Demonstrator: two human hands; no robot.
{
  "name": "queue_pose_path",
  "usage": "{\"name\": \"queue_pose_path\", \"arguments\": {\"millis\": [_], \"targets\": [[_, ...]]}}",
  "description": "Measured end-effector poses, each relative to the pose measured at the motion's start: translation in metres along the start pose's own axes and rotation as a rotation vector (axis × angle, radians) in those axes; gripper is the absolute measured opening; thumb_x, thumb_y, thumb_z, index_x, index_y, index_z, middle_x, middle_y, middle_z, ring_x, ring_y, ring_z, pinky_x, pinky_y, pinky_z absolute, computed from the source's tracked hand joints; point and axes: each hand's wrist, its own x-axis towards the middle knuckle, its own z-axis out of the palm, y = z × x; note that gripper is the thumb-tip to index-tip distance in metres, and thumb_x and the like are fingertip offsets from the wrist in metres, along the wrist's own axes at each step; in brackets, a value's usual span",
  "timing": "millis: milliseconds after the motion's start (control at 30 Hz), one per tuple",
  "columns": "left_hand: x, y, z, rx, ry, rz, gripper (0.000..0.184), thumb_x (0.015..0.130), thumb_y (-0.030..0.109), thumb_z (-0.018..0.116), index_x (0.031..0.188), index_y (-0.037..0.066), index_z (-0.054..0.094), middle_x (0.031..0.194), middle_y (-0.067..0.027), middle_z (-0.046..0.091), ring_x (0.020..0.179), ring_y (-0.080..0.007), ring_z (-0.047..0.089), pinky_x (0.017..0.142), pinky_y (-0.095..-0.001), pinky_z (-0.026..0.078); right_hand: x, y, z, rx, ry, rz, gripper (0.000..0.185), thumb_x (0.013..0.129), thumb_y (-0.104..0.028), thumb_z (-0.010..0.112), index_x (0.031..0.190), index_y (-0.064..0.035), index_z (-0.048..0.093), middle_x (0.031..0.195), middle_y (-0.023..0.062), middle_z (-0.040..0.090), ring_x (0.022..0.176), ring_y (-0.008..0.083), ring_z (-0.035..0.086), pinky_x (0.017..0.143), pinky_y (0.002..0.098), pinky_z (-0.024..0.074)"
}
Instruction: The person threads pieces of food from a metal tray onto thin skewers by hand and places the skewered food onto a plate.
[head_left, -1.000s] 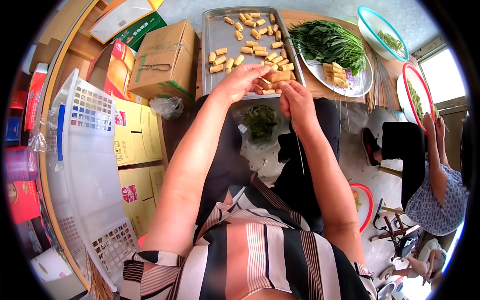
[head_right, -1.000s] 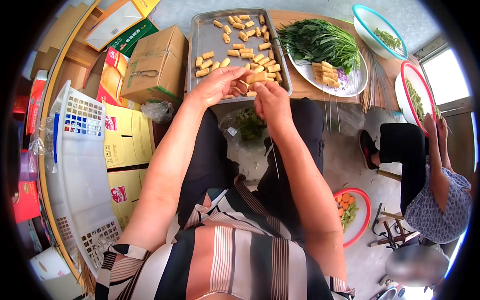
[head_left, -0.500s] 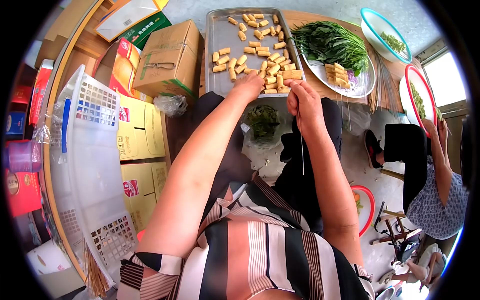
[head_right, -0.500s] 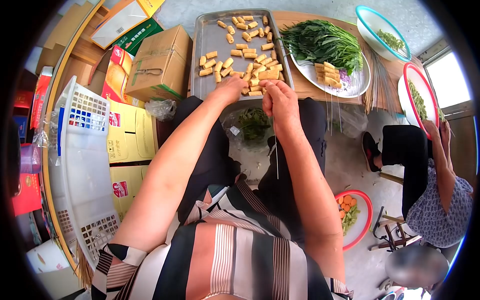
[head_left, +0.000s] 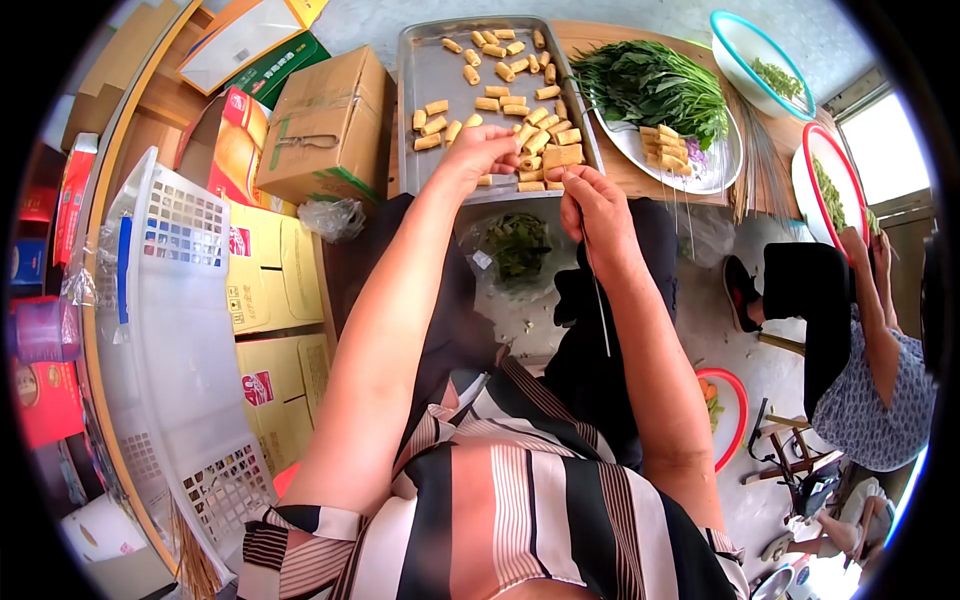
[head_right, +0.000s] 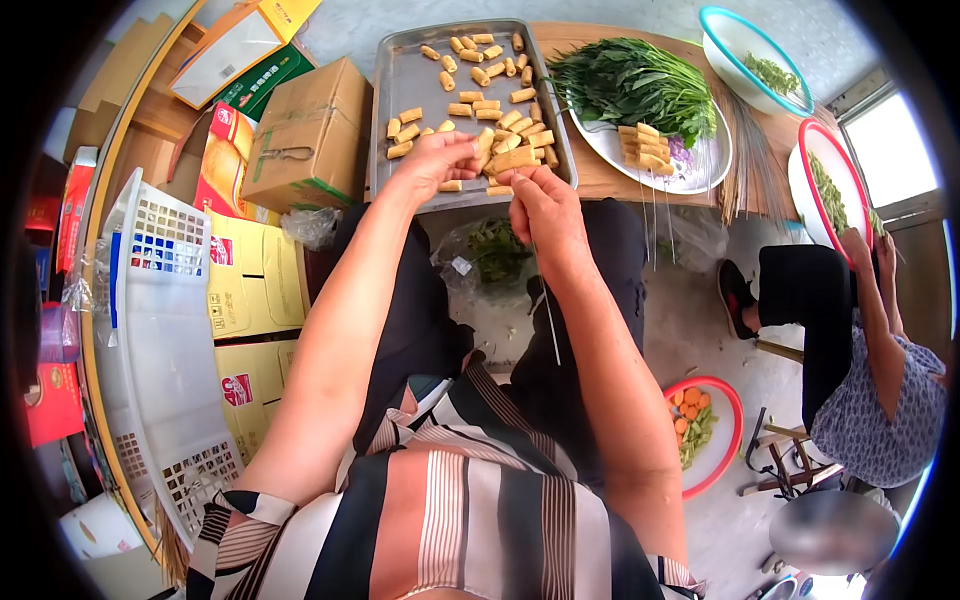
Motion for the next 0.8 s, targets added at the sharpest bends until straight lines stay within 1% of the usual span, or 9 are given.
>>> {"name": "queue_pose_path", "arguments": {"millis": [33, 100, 133, 233, 433, 533, 600, 800], "targets": [[-0.004, 0.003, -0.003, -0.001, 0.005, 0.002, 0.022, 0.085, 0.018, 0.065, 0.097, 0.0, 0.058, 0.084, -0.0064, 0.064, 0.071, -0.0133, 0.062, 0.065, -0.0236, 0.052, -0.001, 0.0, 0.002, -0.002, -0.005, 0.0, 0.021, 0.094, -0.017, 0.047, 0.098, 0.0007, 0.057, 0.052, -0.0029, 0.039, 0.044, 0.0061, 0.032, 0.042, 0.0209, 0.0257], [-0.013, 0.009, -0.007, -0.41, -0.08, 0.01, 0.025, 0.087, 0.021, 0.064, 0.102, 0.001, 0.058, 0.086, -0.0062, 0.063, 0.074, -0.0149, 0.062, 0.068, -0.0266, 0.053, -0.002, 0.0, 0.004, -0.041, -0.06, 0.023, 0.023, 0.094, -0.018, 0.047, 0.097, 0.0008, 0.058, 0.05, -0.0039, 0.037, 0.042, 0.0052, 0.03, 0.041, 0.0203, 0.0242], [-0.015, 0.01, -0.01, -0.447, -0.099, 0.015, 0.028, 0.087, 0.023, 0.063, 0.105, 0.001, 0.057, 0.087, -0.0066, 0.063, 0.078, -0.0152, 0.061, 0.071, -0.0286, 0.053, -0.002, -0.001, 0.006, -0.043, -0.065, 0.022, 0.023, 0.094, -0.018, 0.047, 0.097, 0.0008, 0.058, 0.05, -0.0039, 0.037, 0.042, 0.0052, 0.03, 0.041, 0.0203, 0.0242], [-0.019, 0.012, -0.014, -0.536, -0.124, 0.019, 0.028, 0.088, 0.023, 0.062, 0.105, 0.001, 0.058, 0.087, -0.0075, 0.063, 0.079, -0.0157, 0.06, 0.072, -0.0295, 0.052, -0.004, -0.002, 0.01, -0.094, -0.082, 0.035, 0.023, 0.094, -0.018, 0.046, 0.098, 0.0009, 0.059, 0.048, -0.0047, 0.035, 0.04, 0.0044, 0.028, 0.04, 0.0202, 0.0229], [-0.024, 0.017, -0.015, -0.528, -0.127, 0.008, 0.028, 0.088, 0.025, 0.061, 0.104, 0.002, 0.058, 0.087, -0.008, 0.063, 0.079, -0.0159, 0.06, 0.071, -0.0296, 0.052, -0.004, -0.001, 0.014, -0.127, -0.089, 0.035, 0.023, 0.094, -0.018, 0.046, 0.098, 0.0007, 0.06, 0.048, -0.0053, 0.035, 0.04, 0.004, 0.027, 0.039, 0.0202, 0.0217], [-0.024, 0.016, -0.014, -0.481, -0.106, 0.011, 0.027, 0.088, 0.026, 0.062, 0.103, 0.003, 0.059, 0.087, -0.0078, 0.064, 0.078, -0.0158, 0.06, 0.07, -0.0294, 0.052, -0.003, 0.0, 0.014, -0.104, -0.092, 0.024, 0.022, 0.092, -0.017, 0.047, 0.094, -0.0003, 0.062, 0.048, -0.004, 0.038, 0.038, 0.0044, 0.031, 0.037, 0.0208, 0.0241], [-0.023, 0.015, -0.014, -0.471, -0.109, 0.013, 0.027, 0.088, 0.026, 0.062, 0.103, 0.003, 0.059, 0.087, -0.0079, 0.064, 0.078, -0.0157, 0.06, 0.07, -0.0293, 0.052, -0.004, -0.001, 0.015, -0.118, -0.094, 0.034, 0.023, 0.094, -0.017, 0.046, 0.098, 0.0006, 0.06, 0.048, -0.0054, 0.035, 0.04, 0.004, 0.027, 0.039, 0.0202, 0.0215], [-0.023, 0.014, -0.013, -0.455, -0.11, 0.015, 0.027, 0.086, 0.027, 0.064, 0.1, 0.004, 0.06, 0.086, -0.0078, 0.064, 0.077, -0.0155, 0.061, 0.07, -0.0292, 0.051, -0.005, -0.001, 0.014, -0.135, -0.085, 0.045, 0.023, 0.094, -0.017, 0.046, 0.099, 0.001, 0.06, 0.048, -0.0052, 0.035, 0.039, 0.0041, 0.027, 0.039, 0.0201, 0.0217]]}}
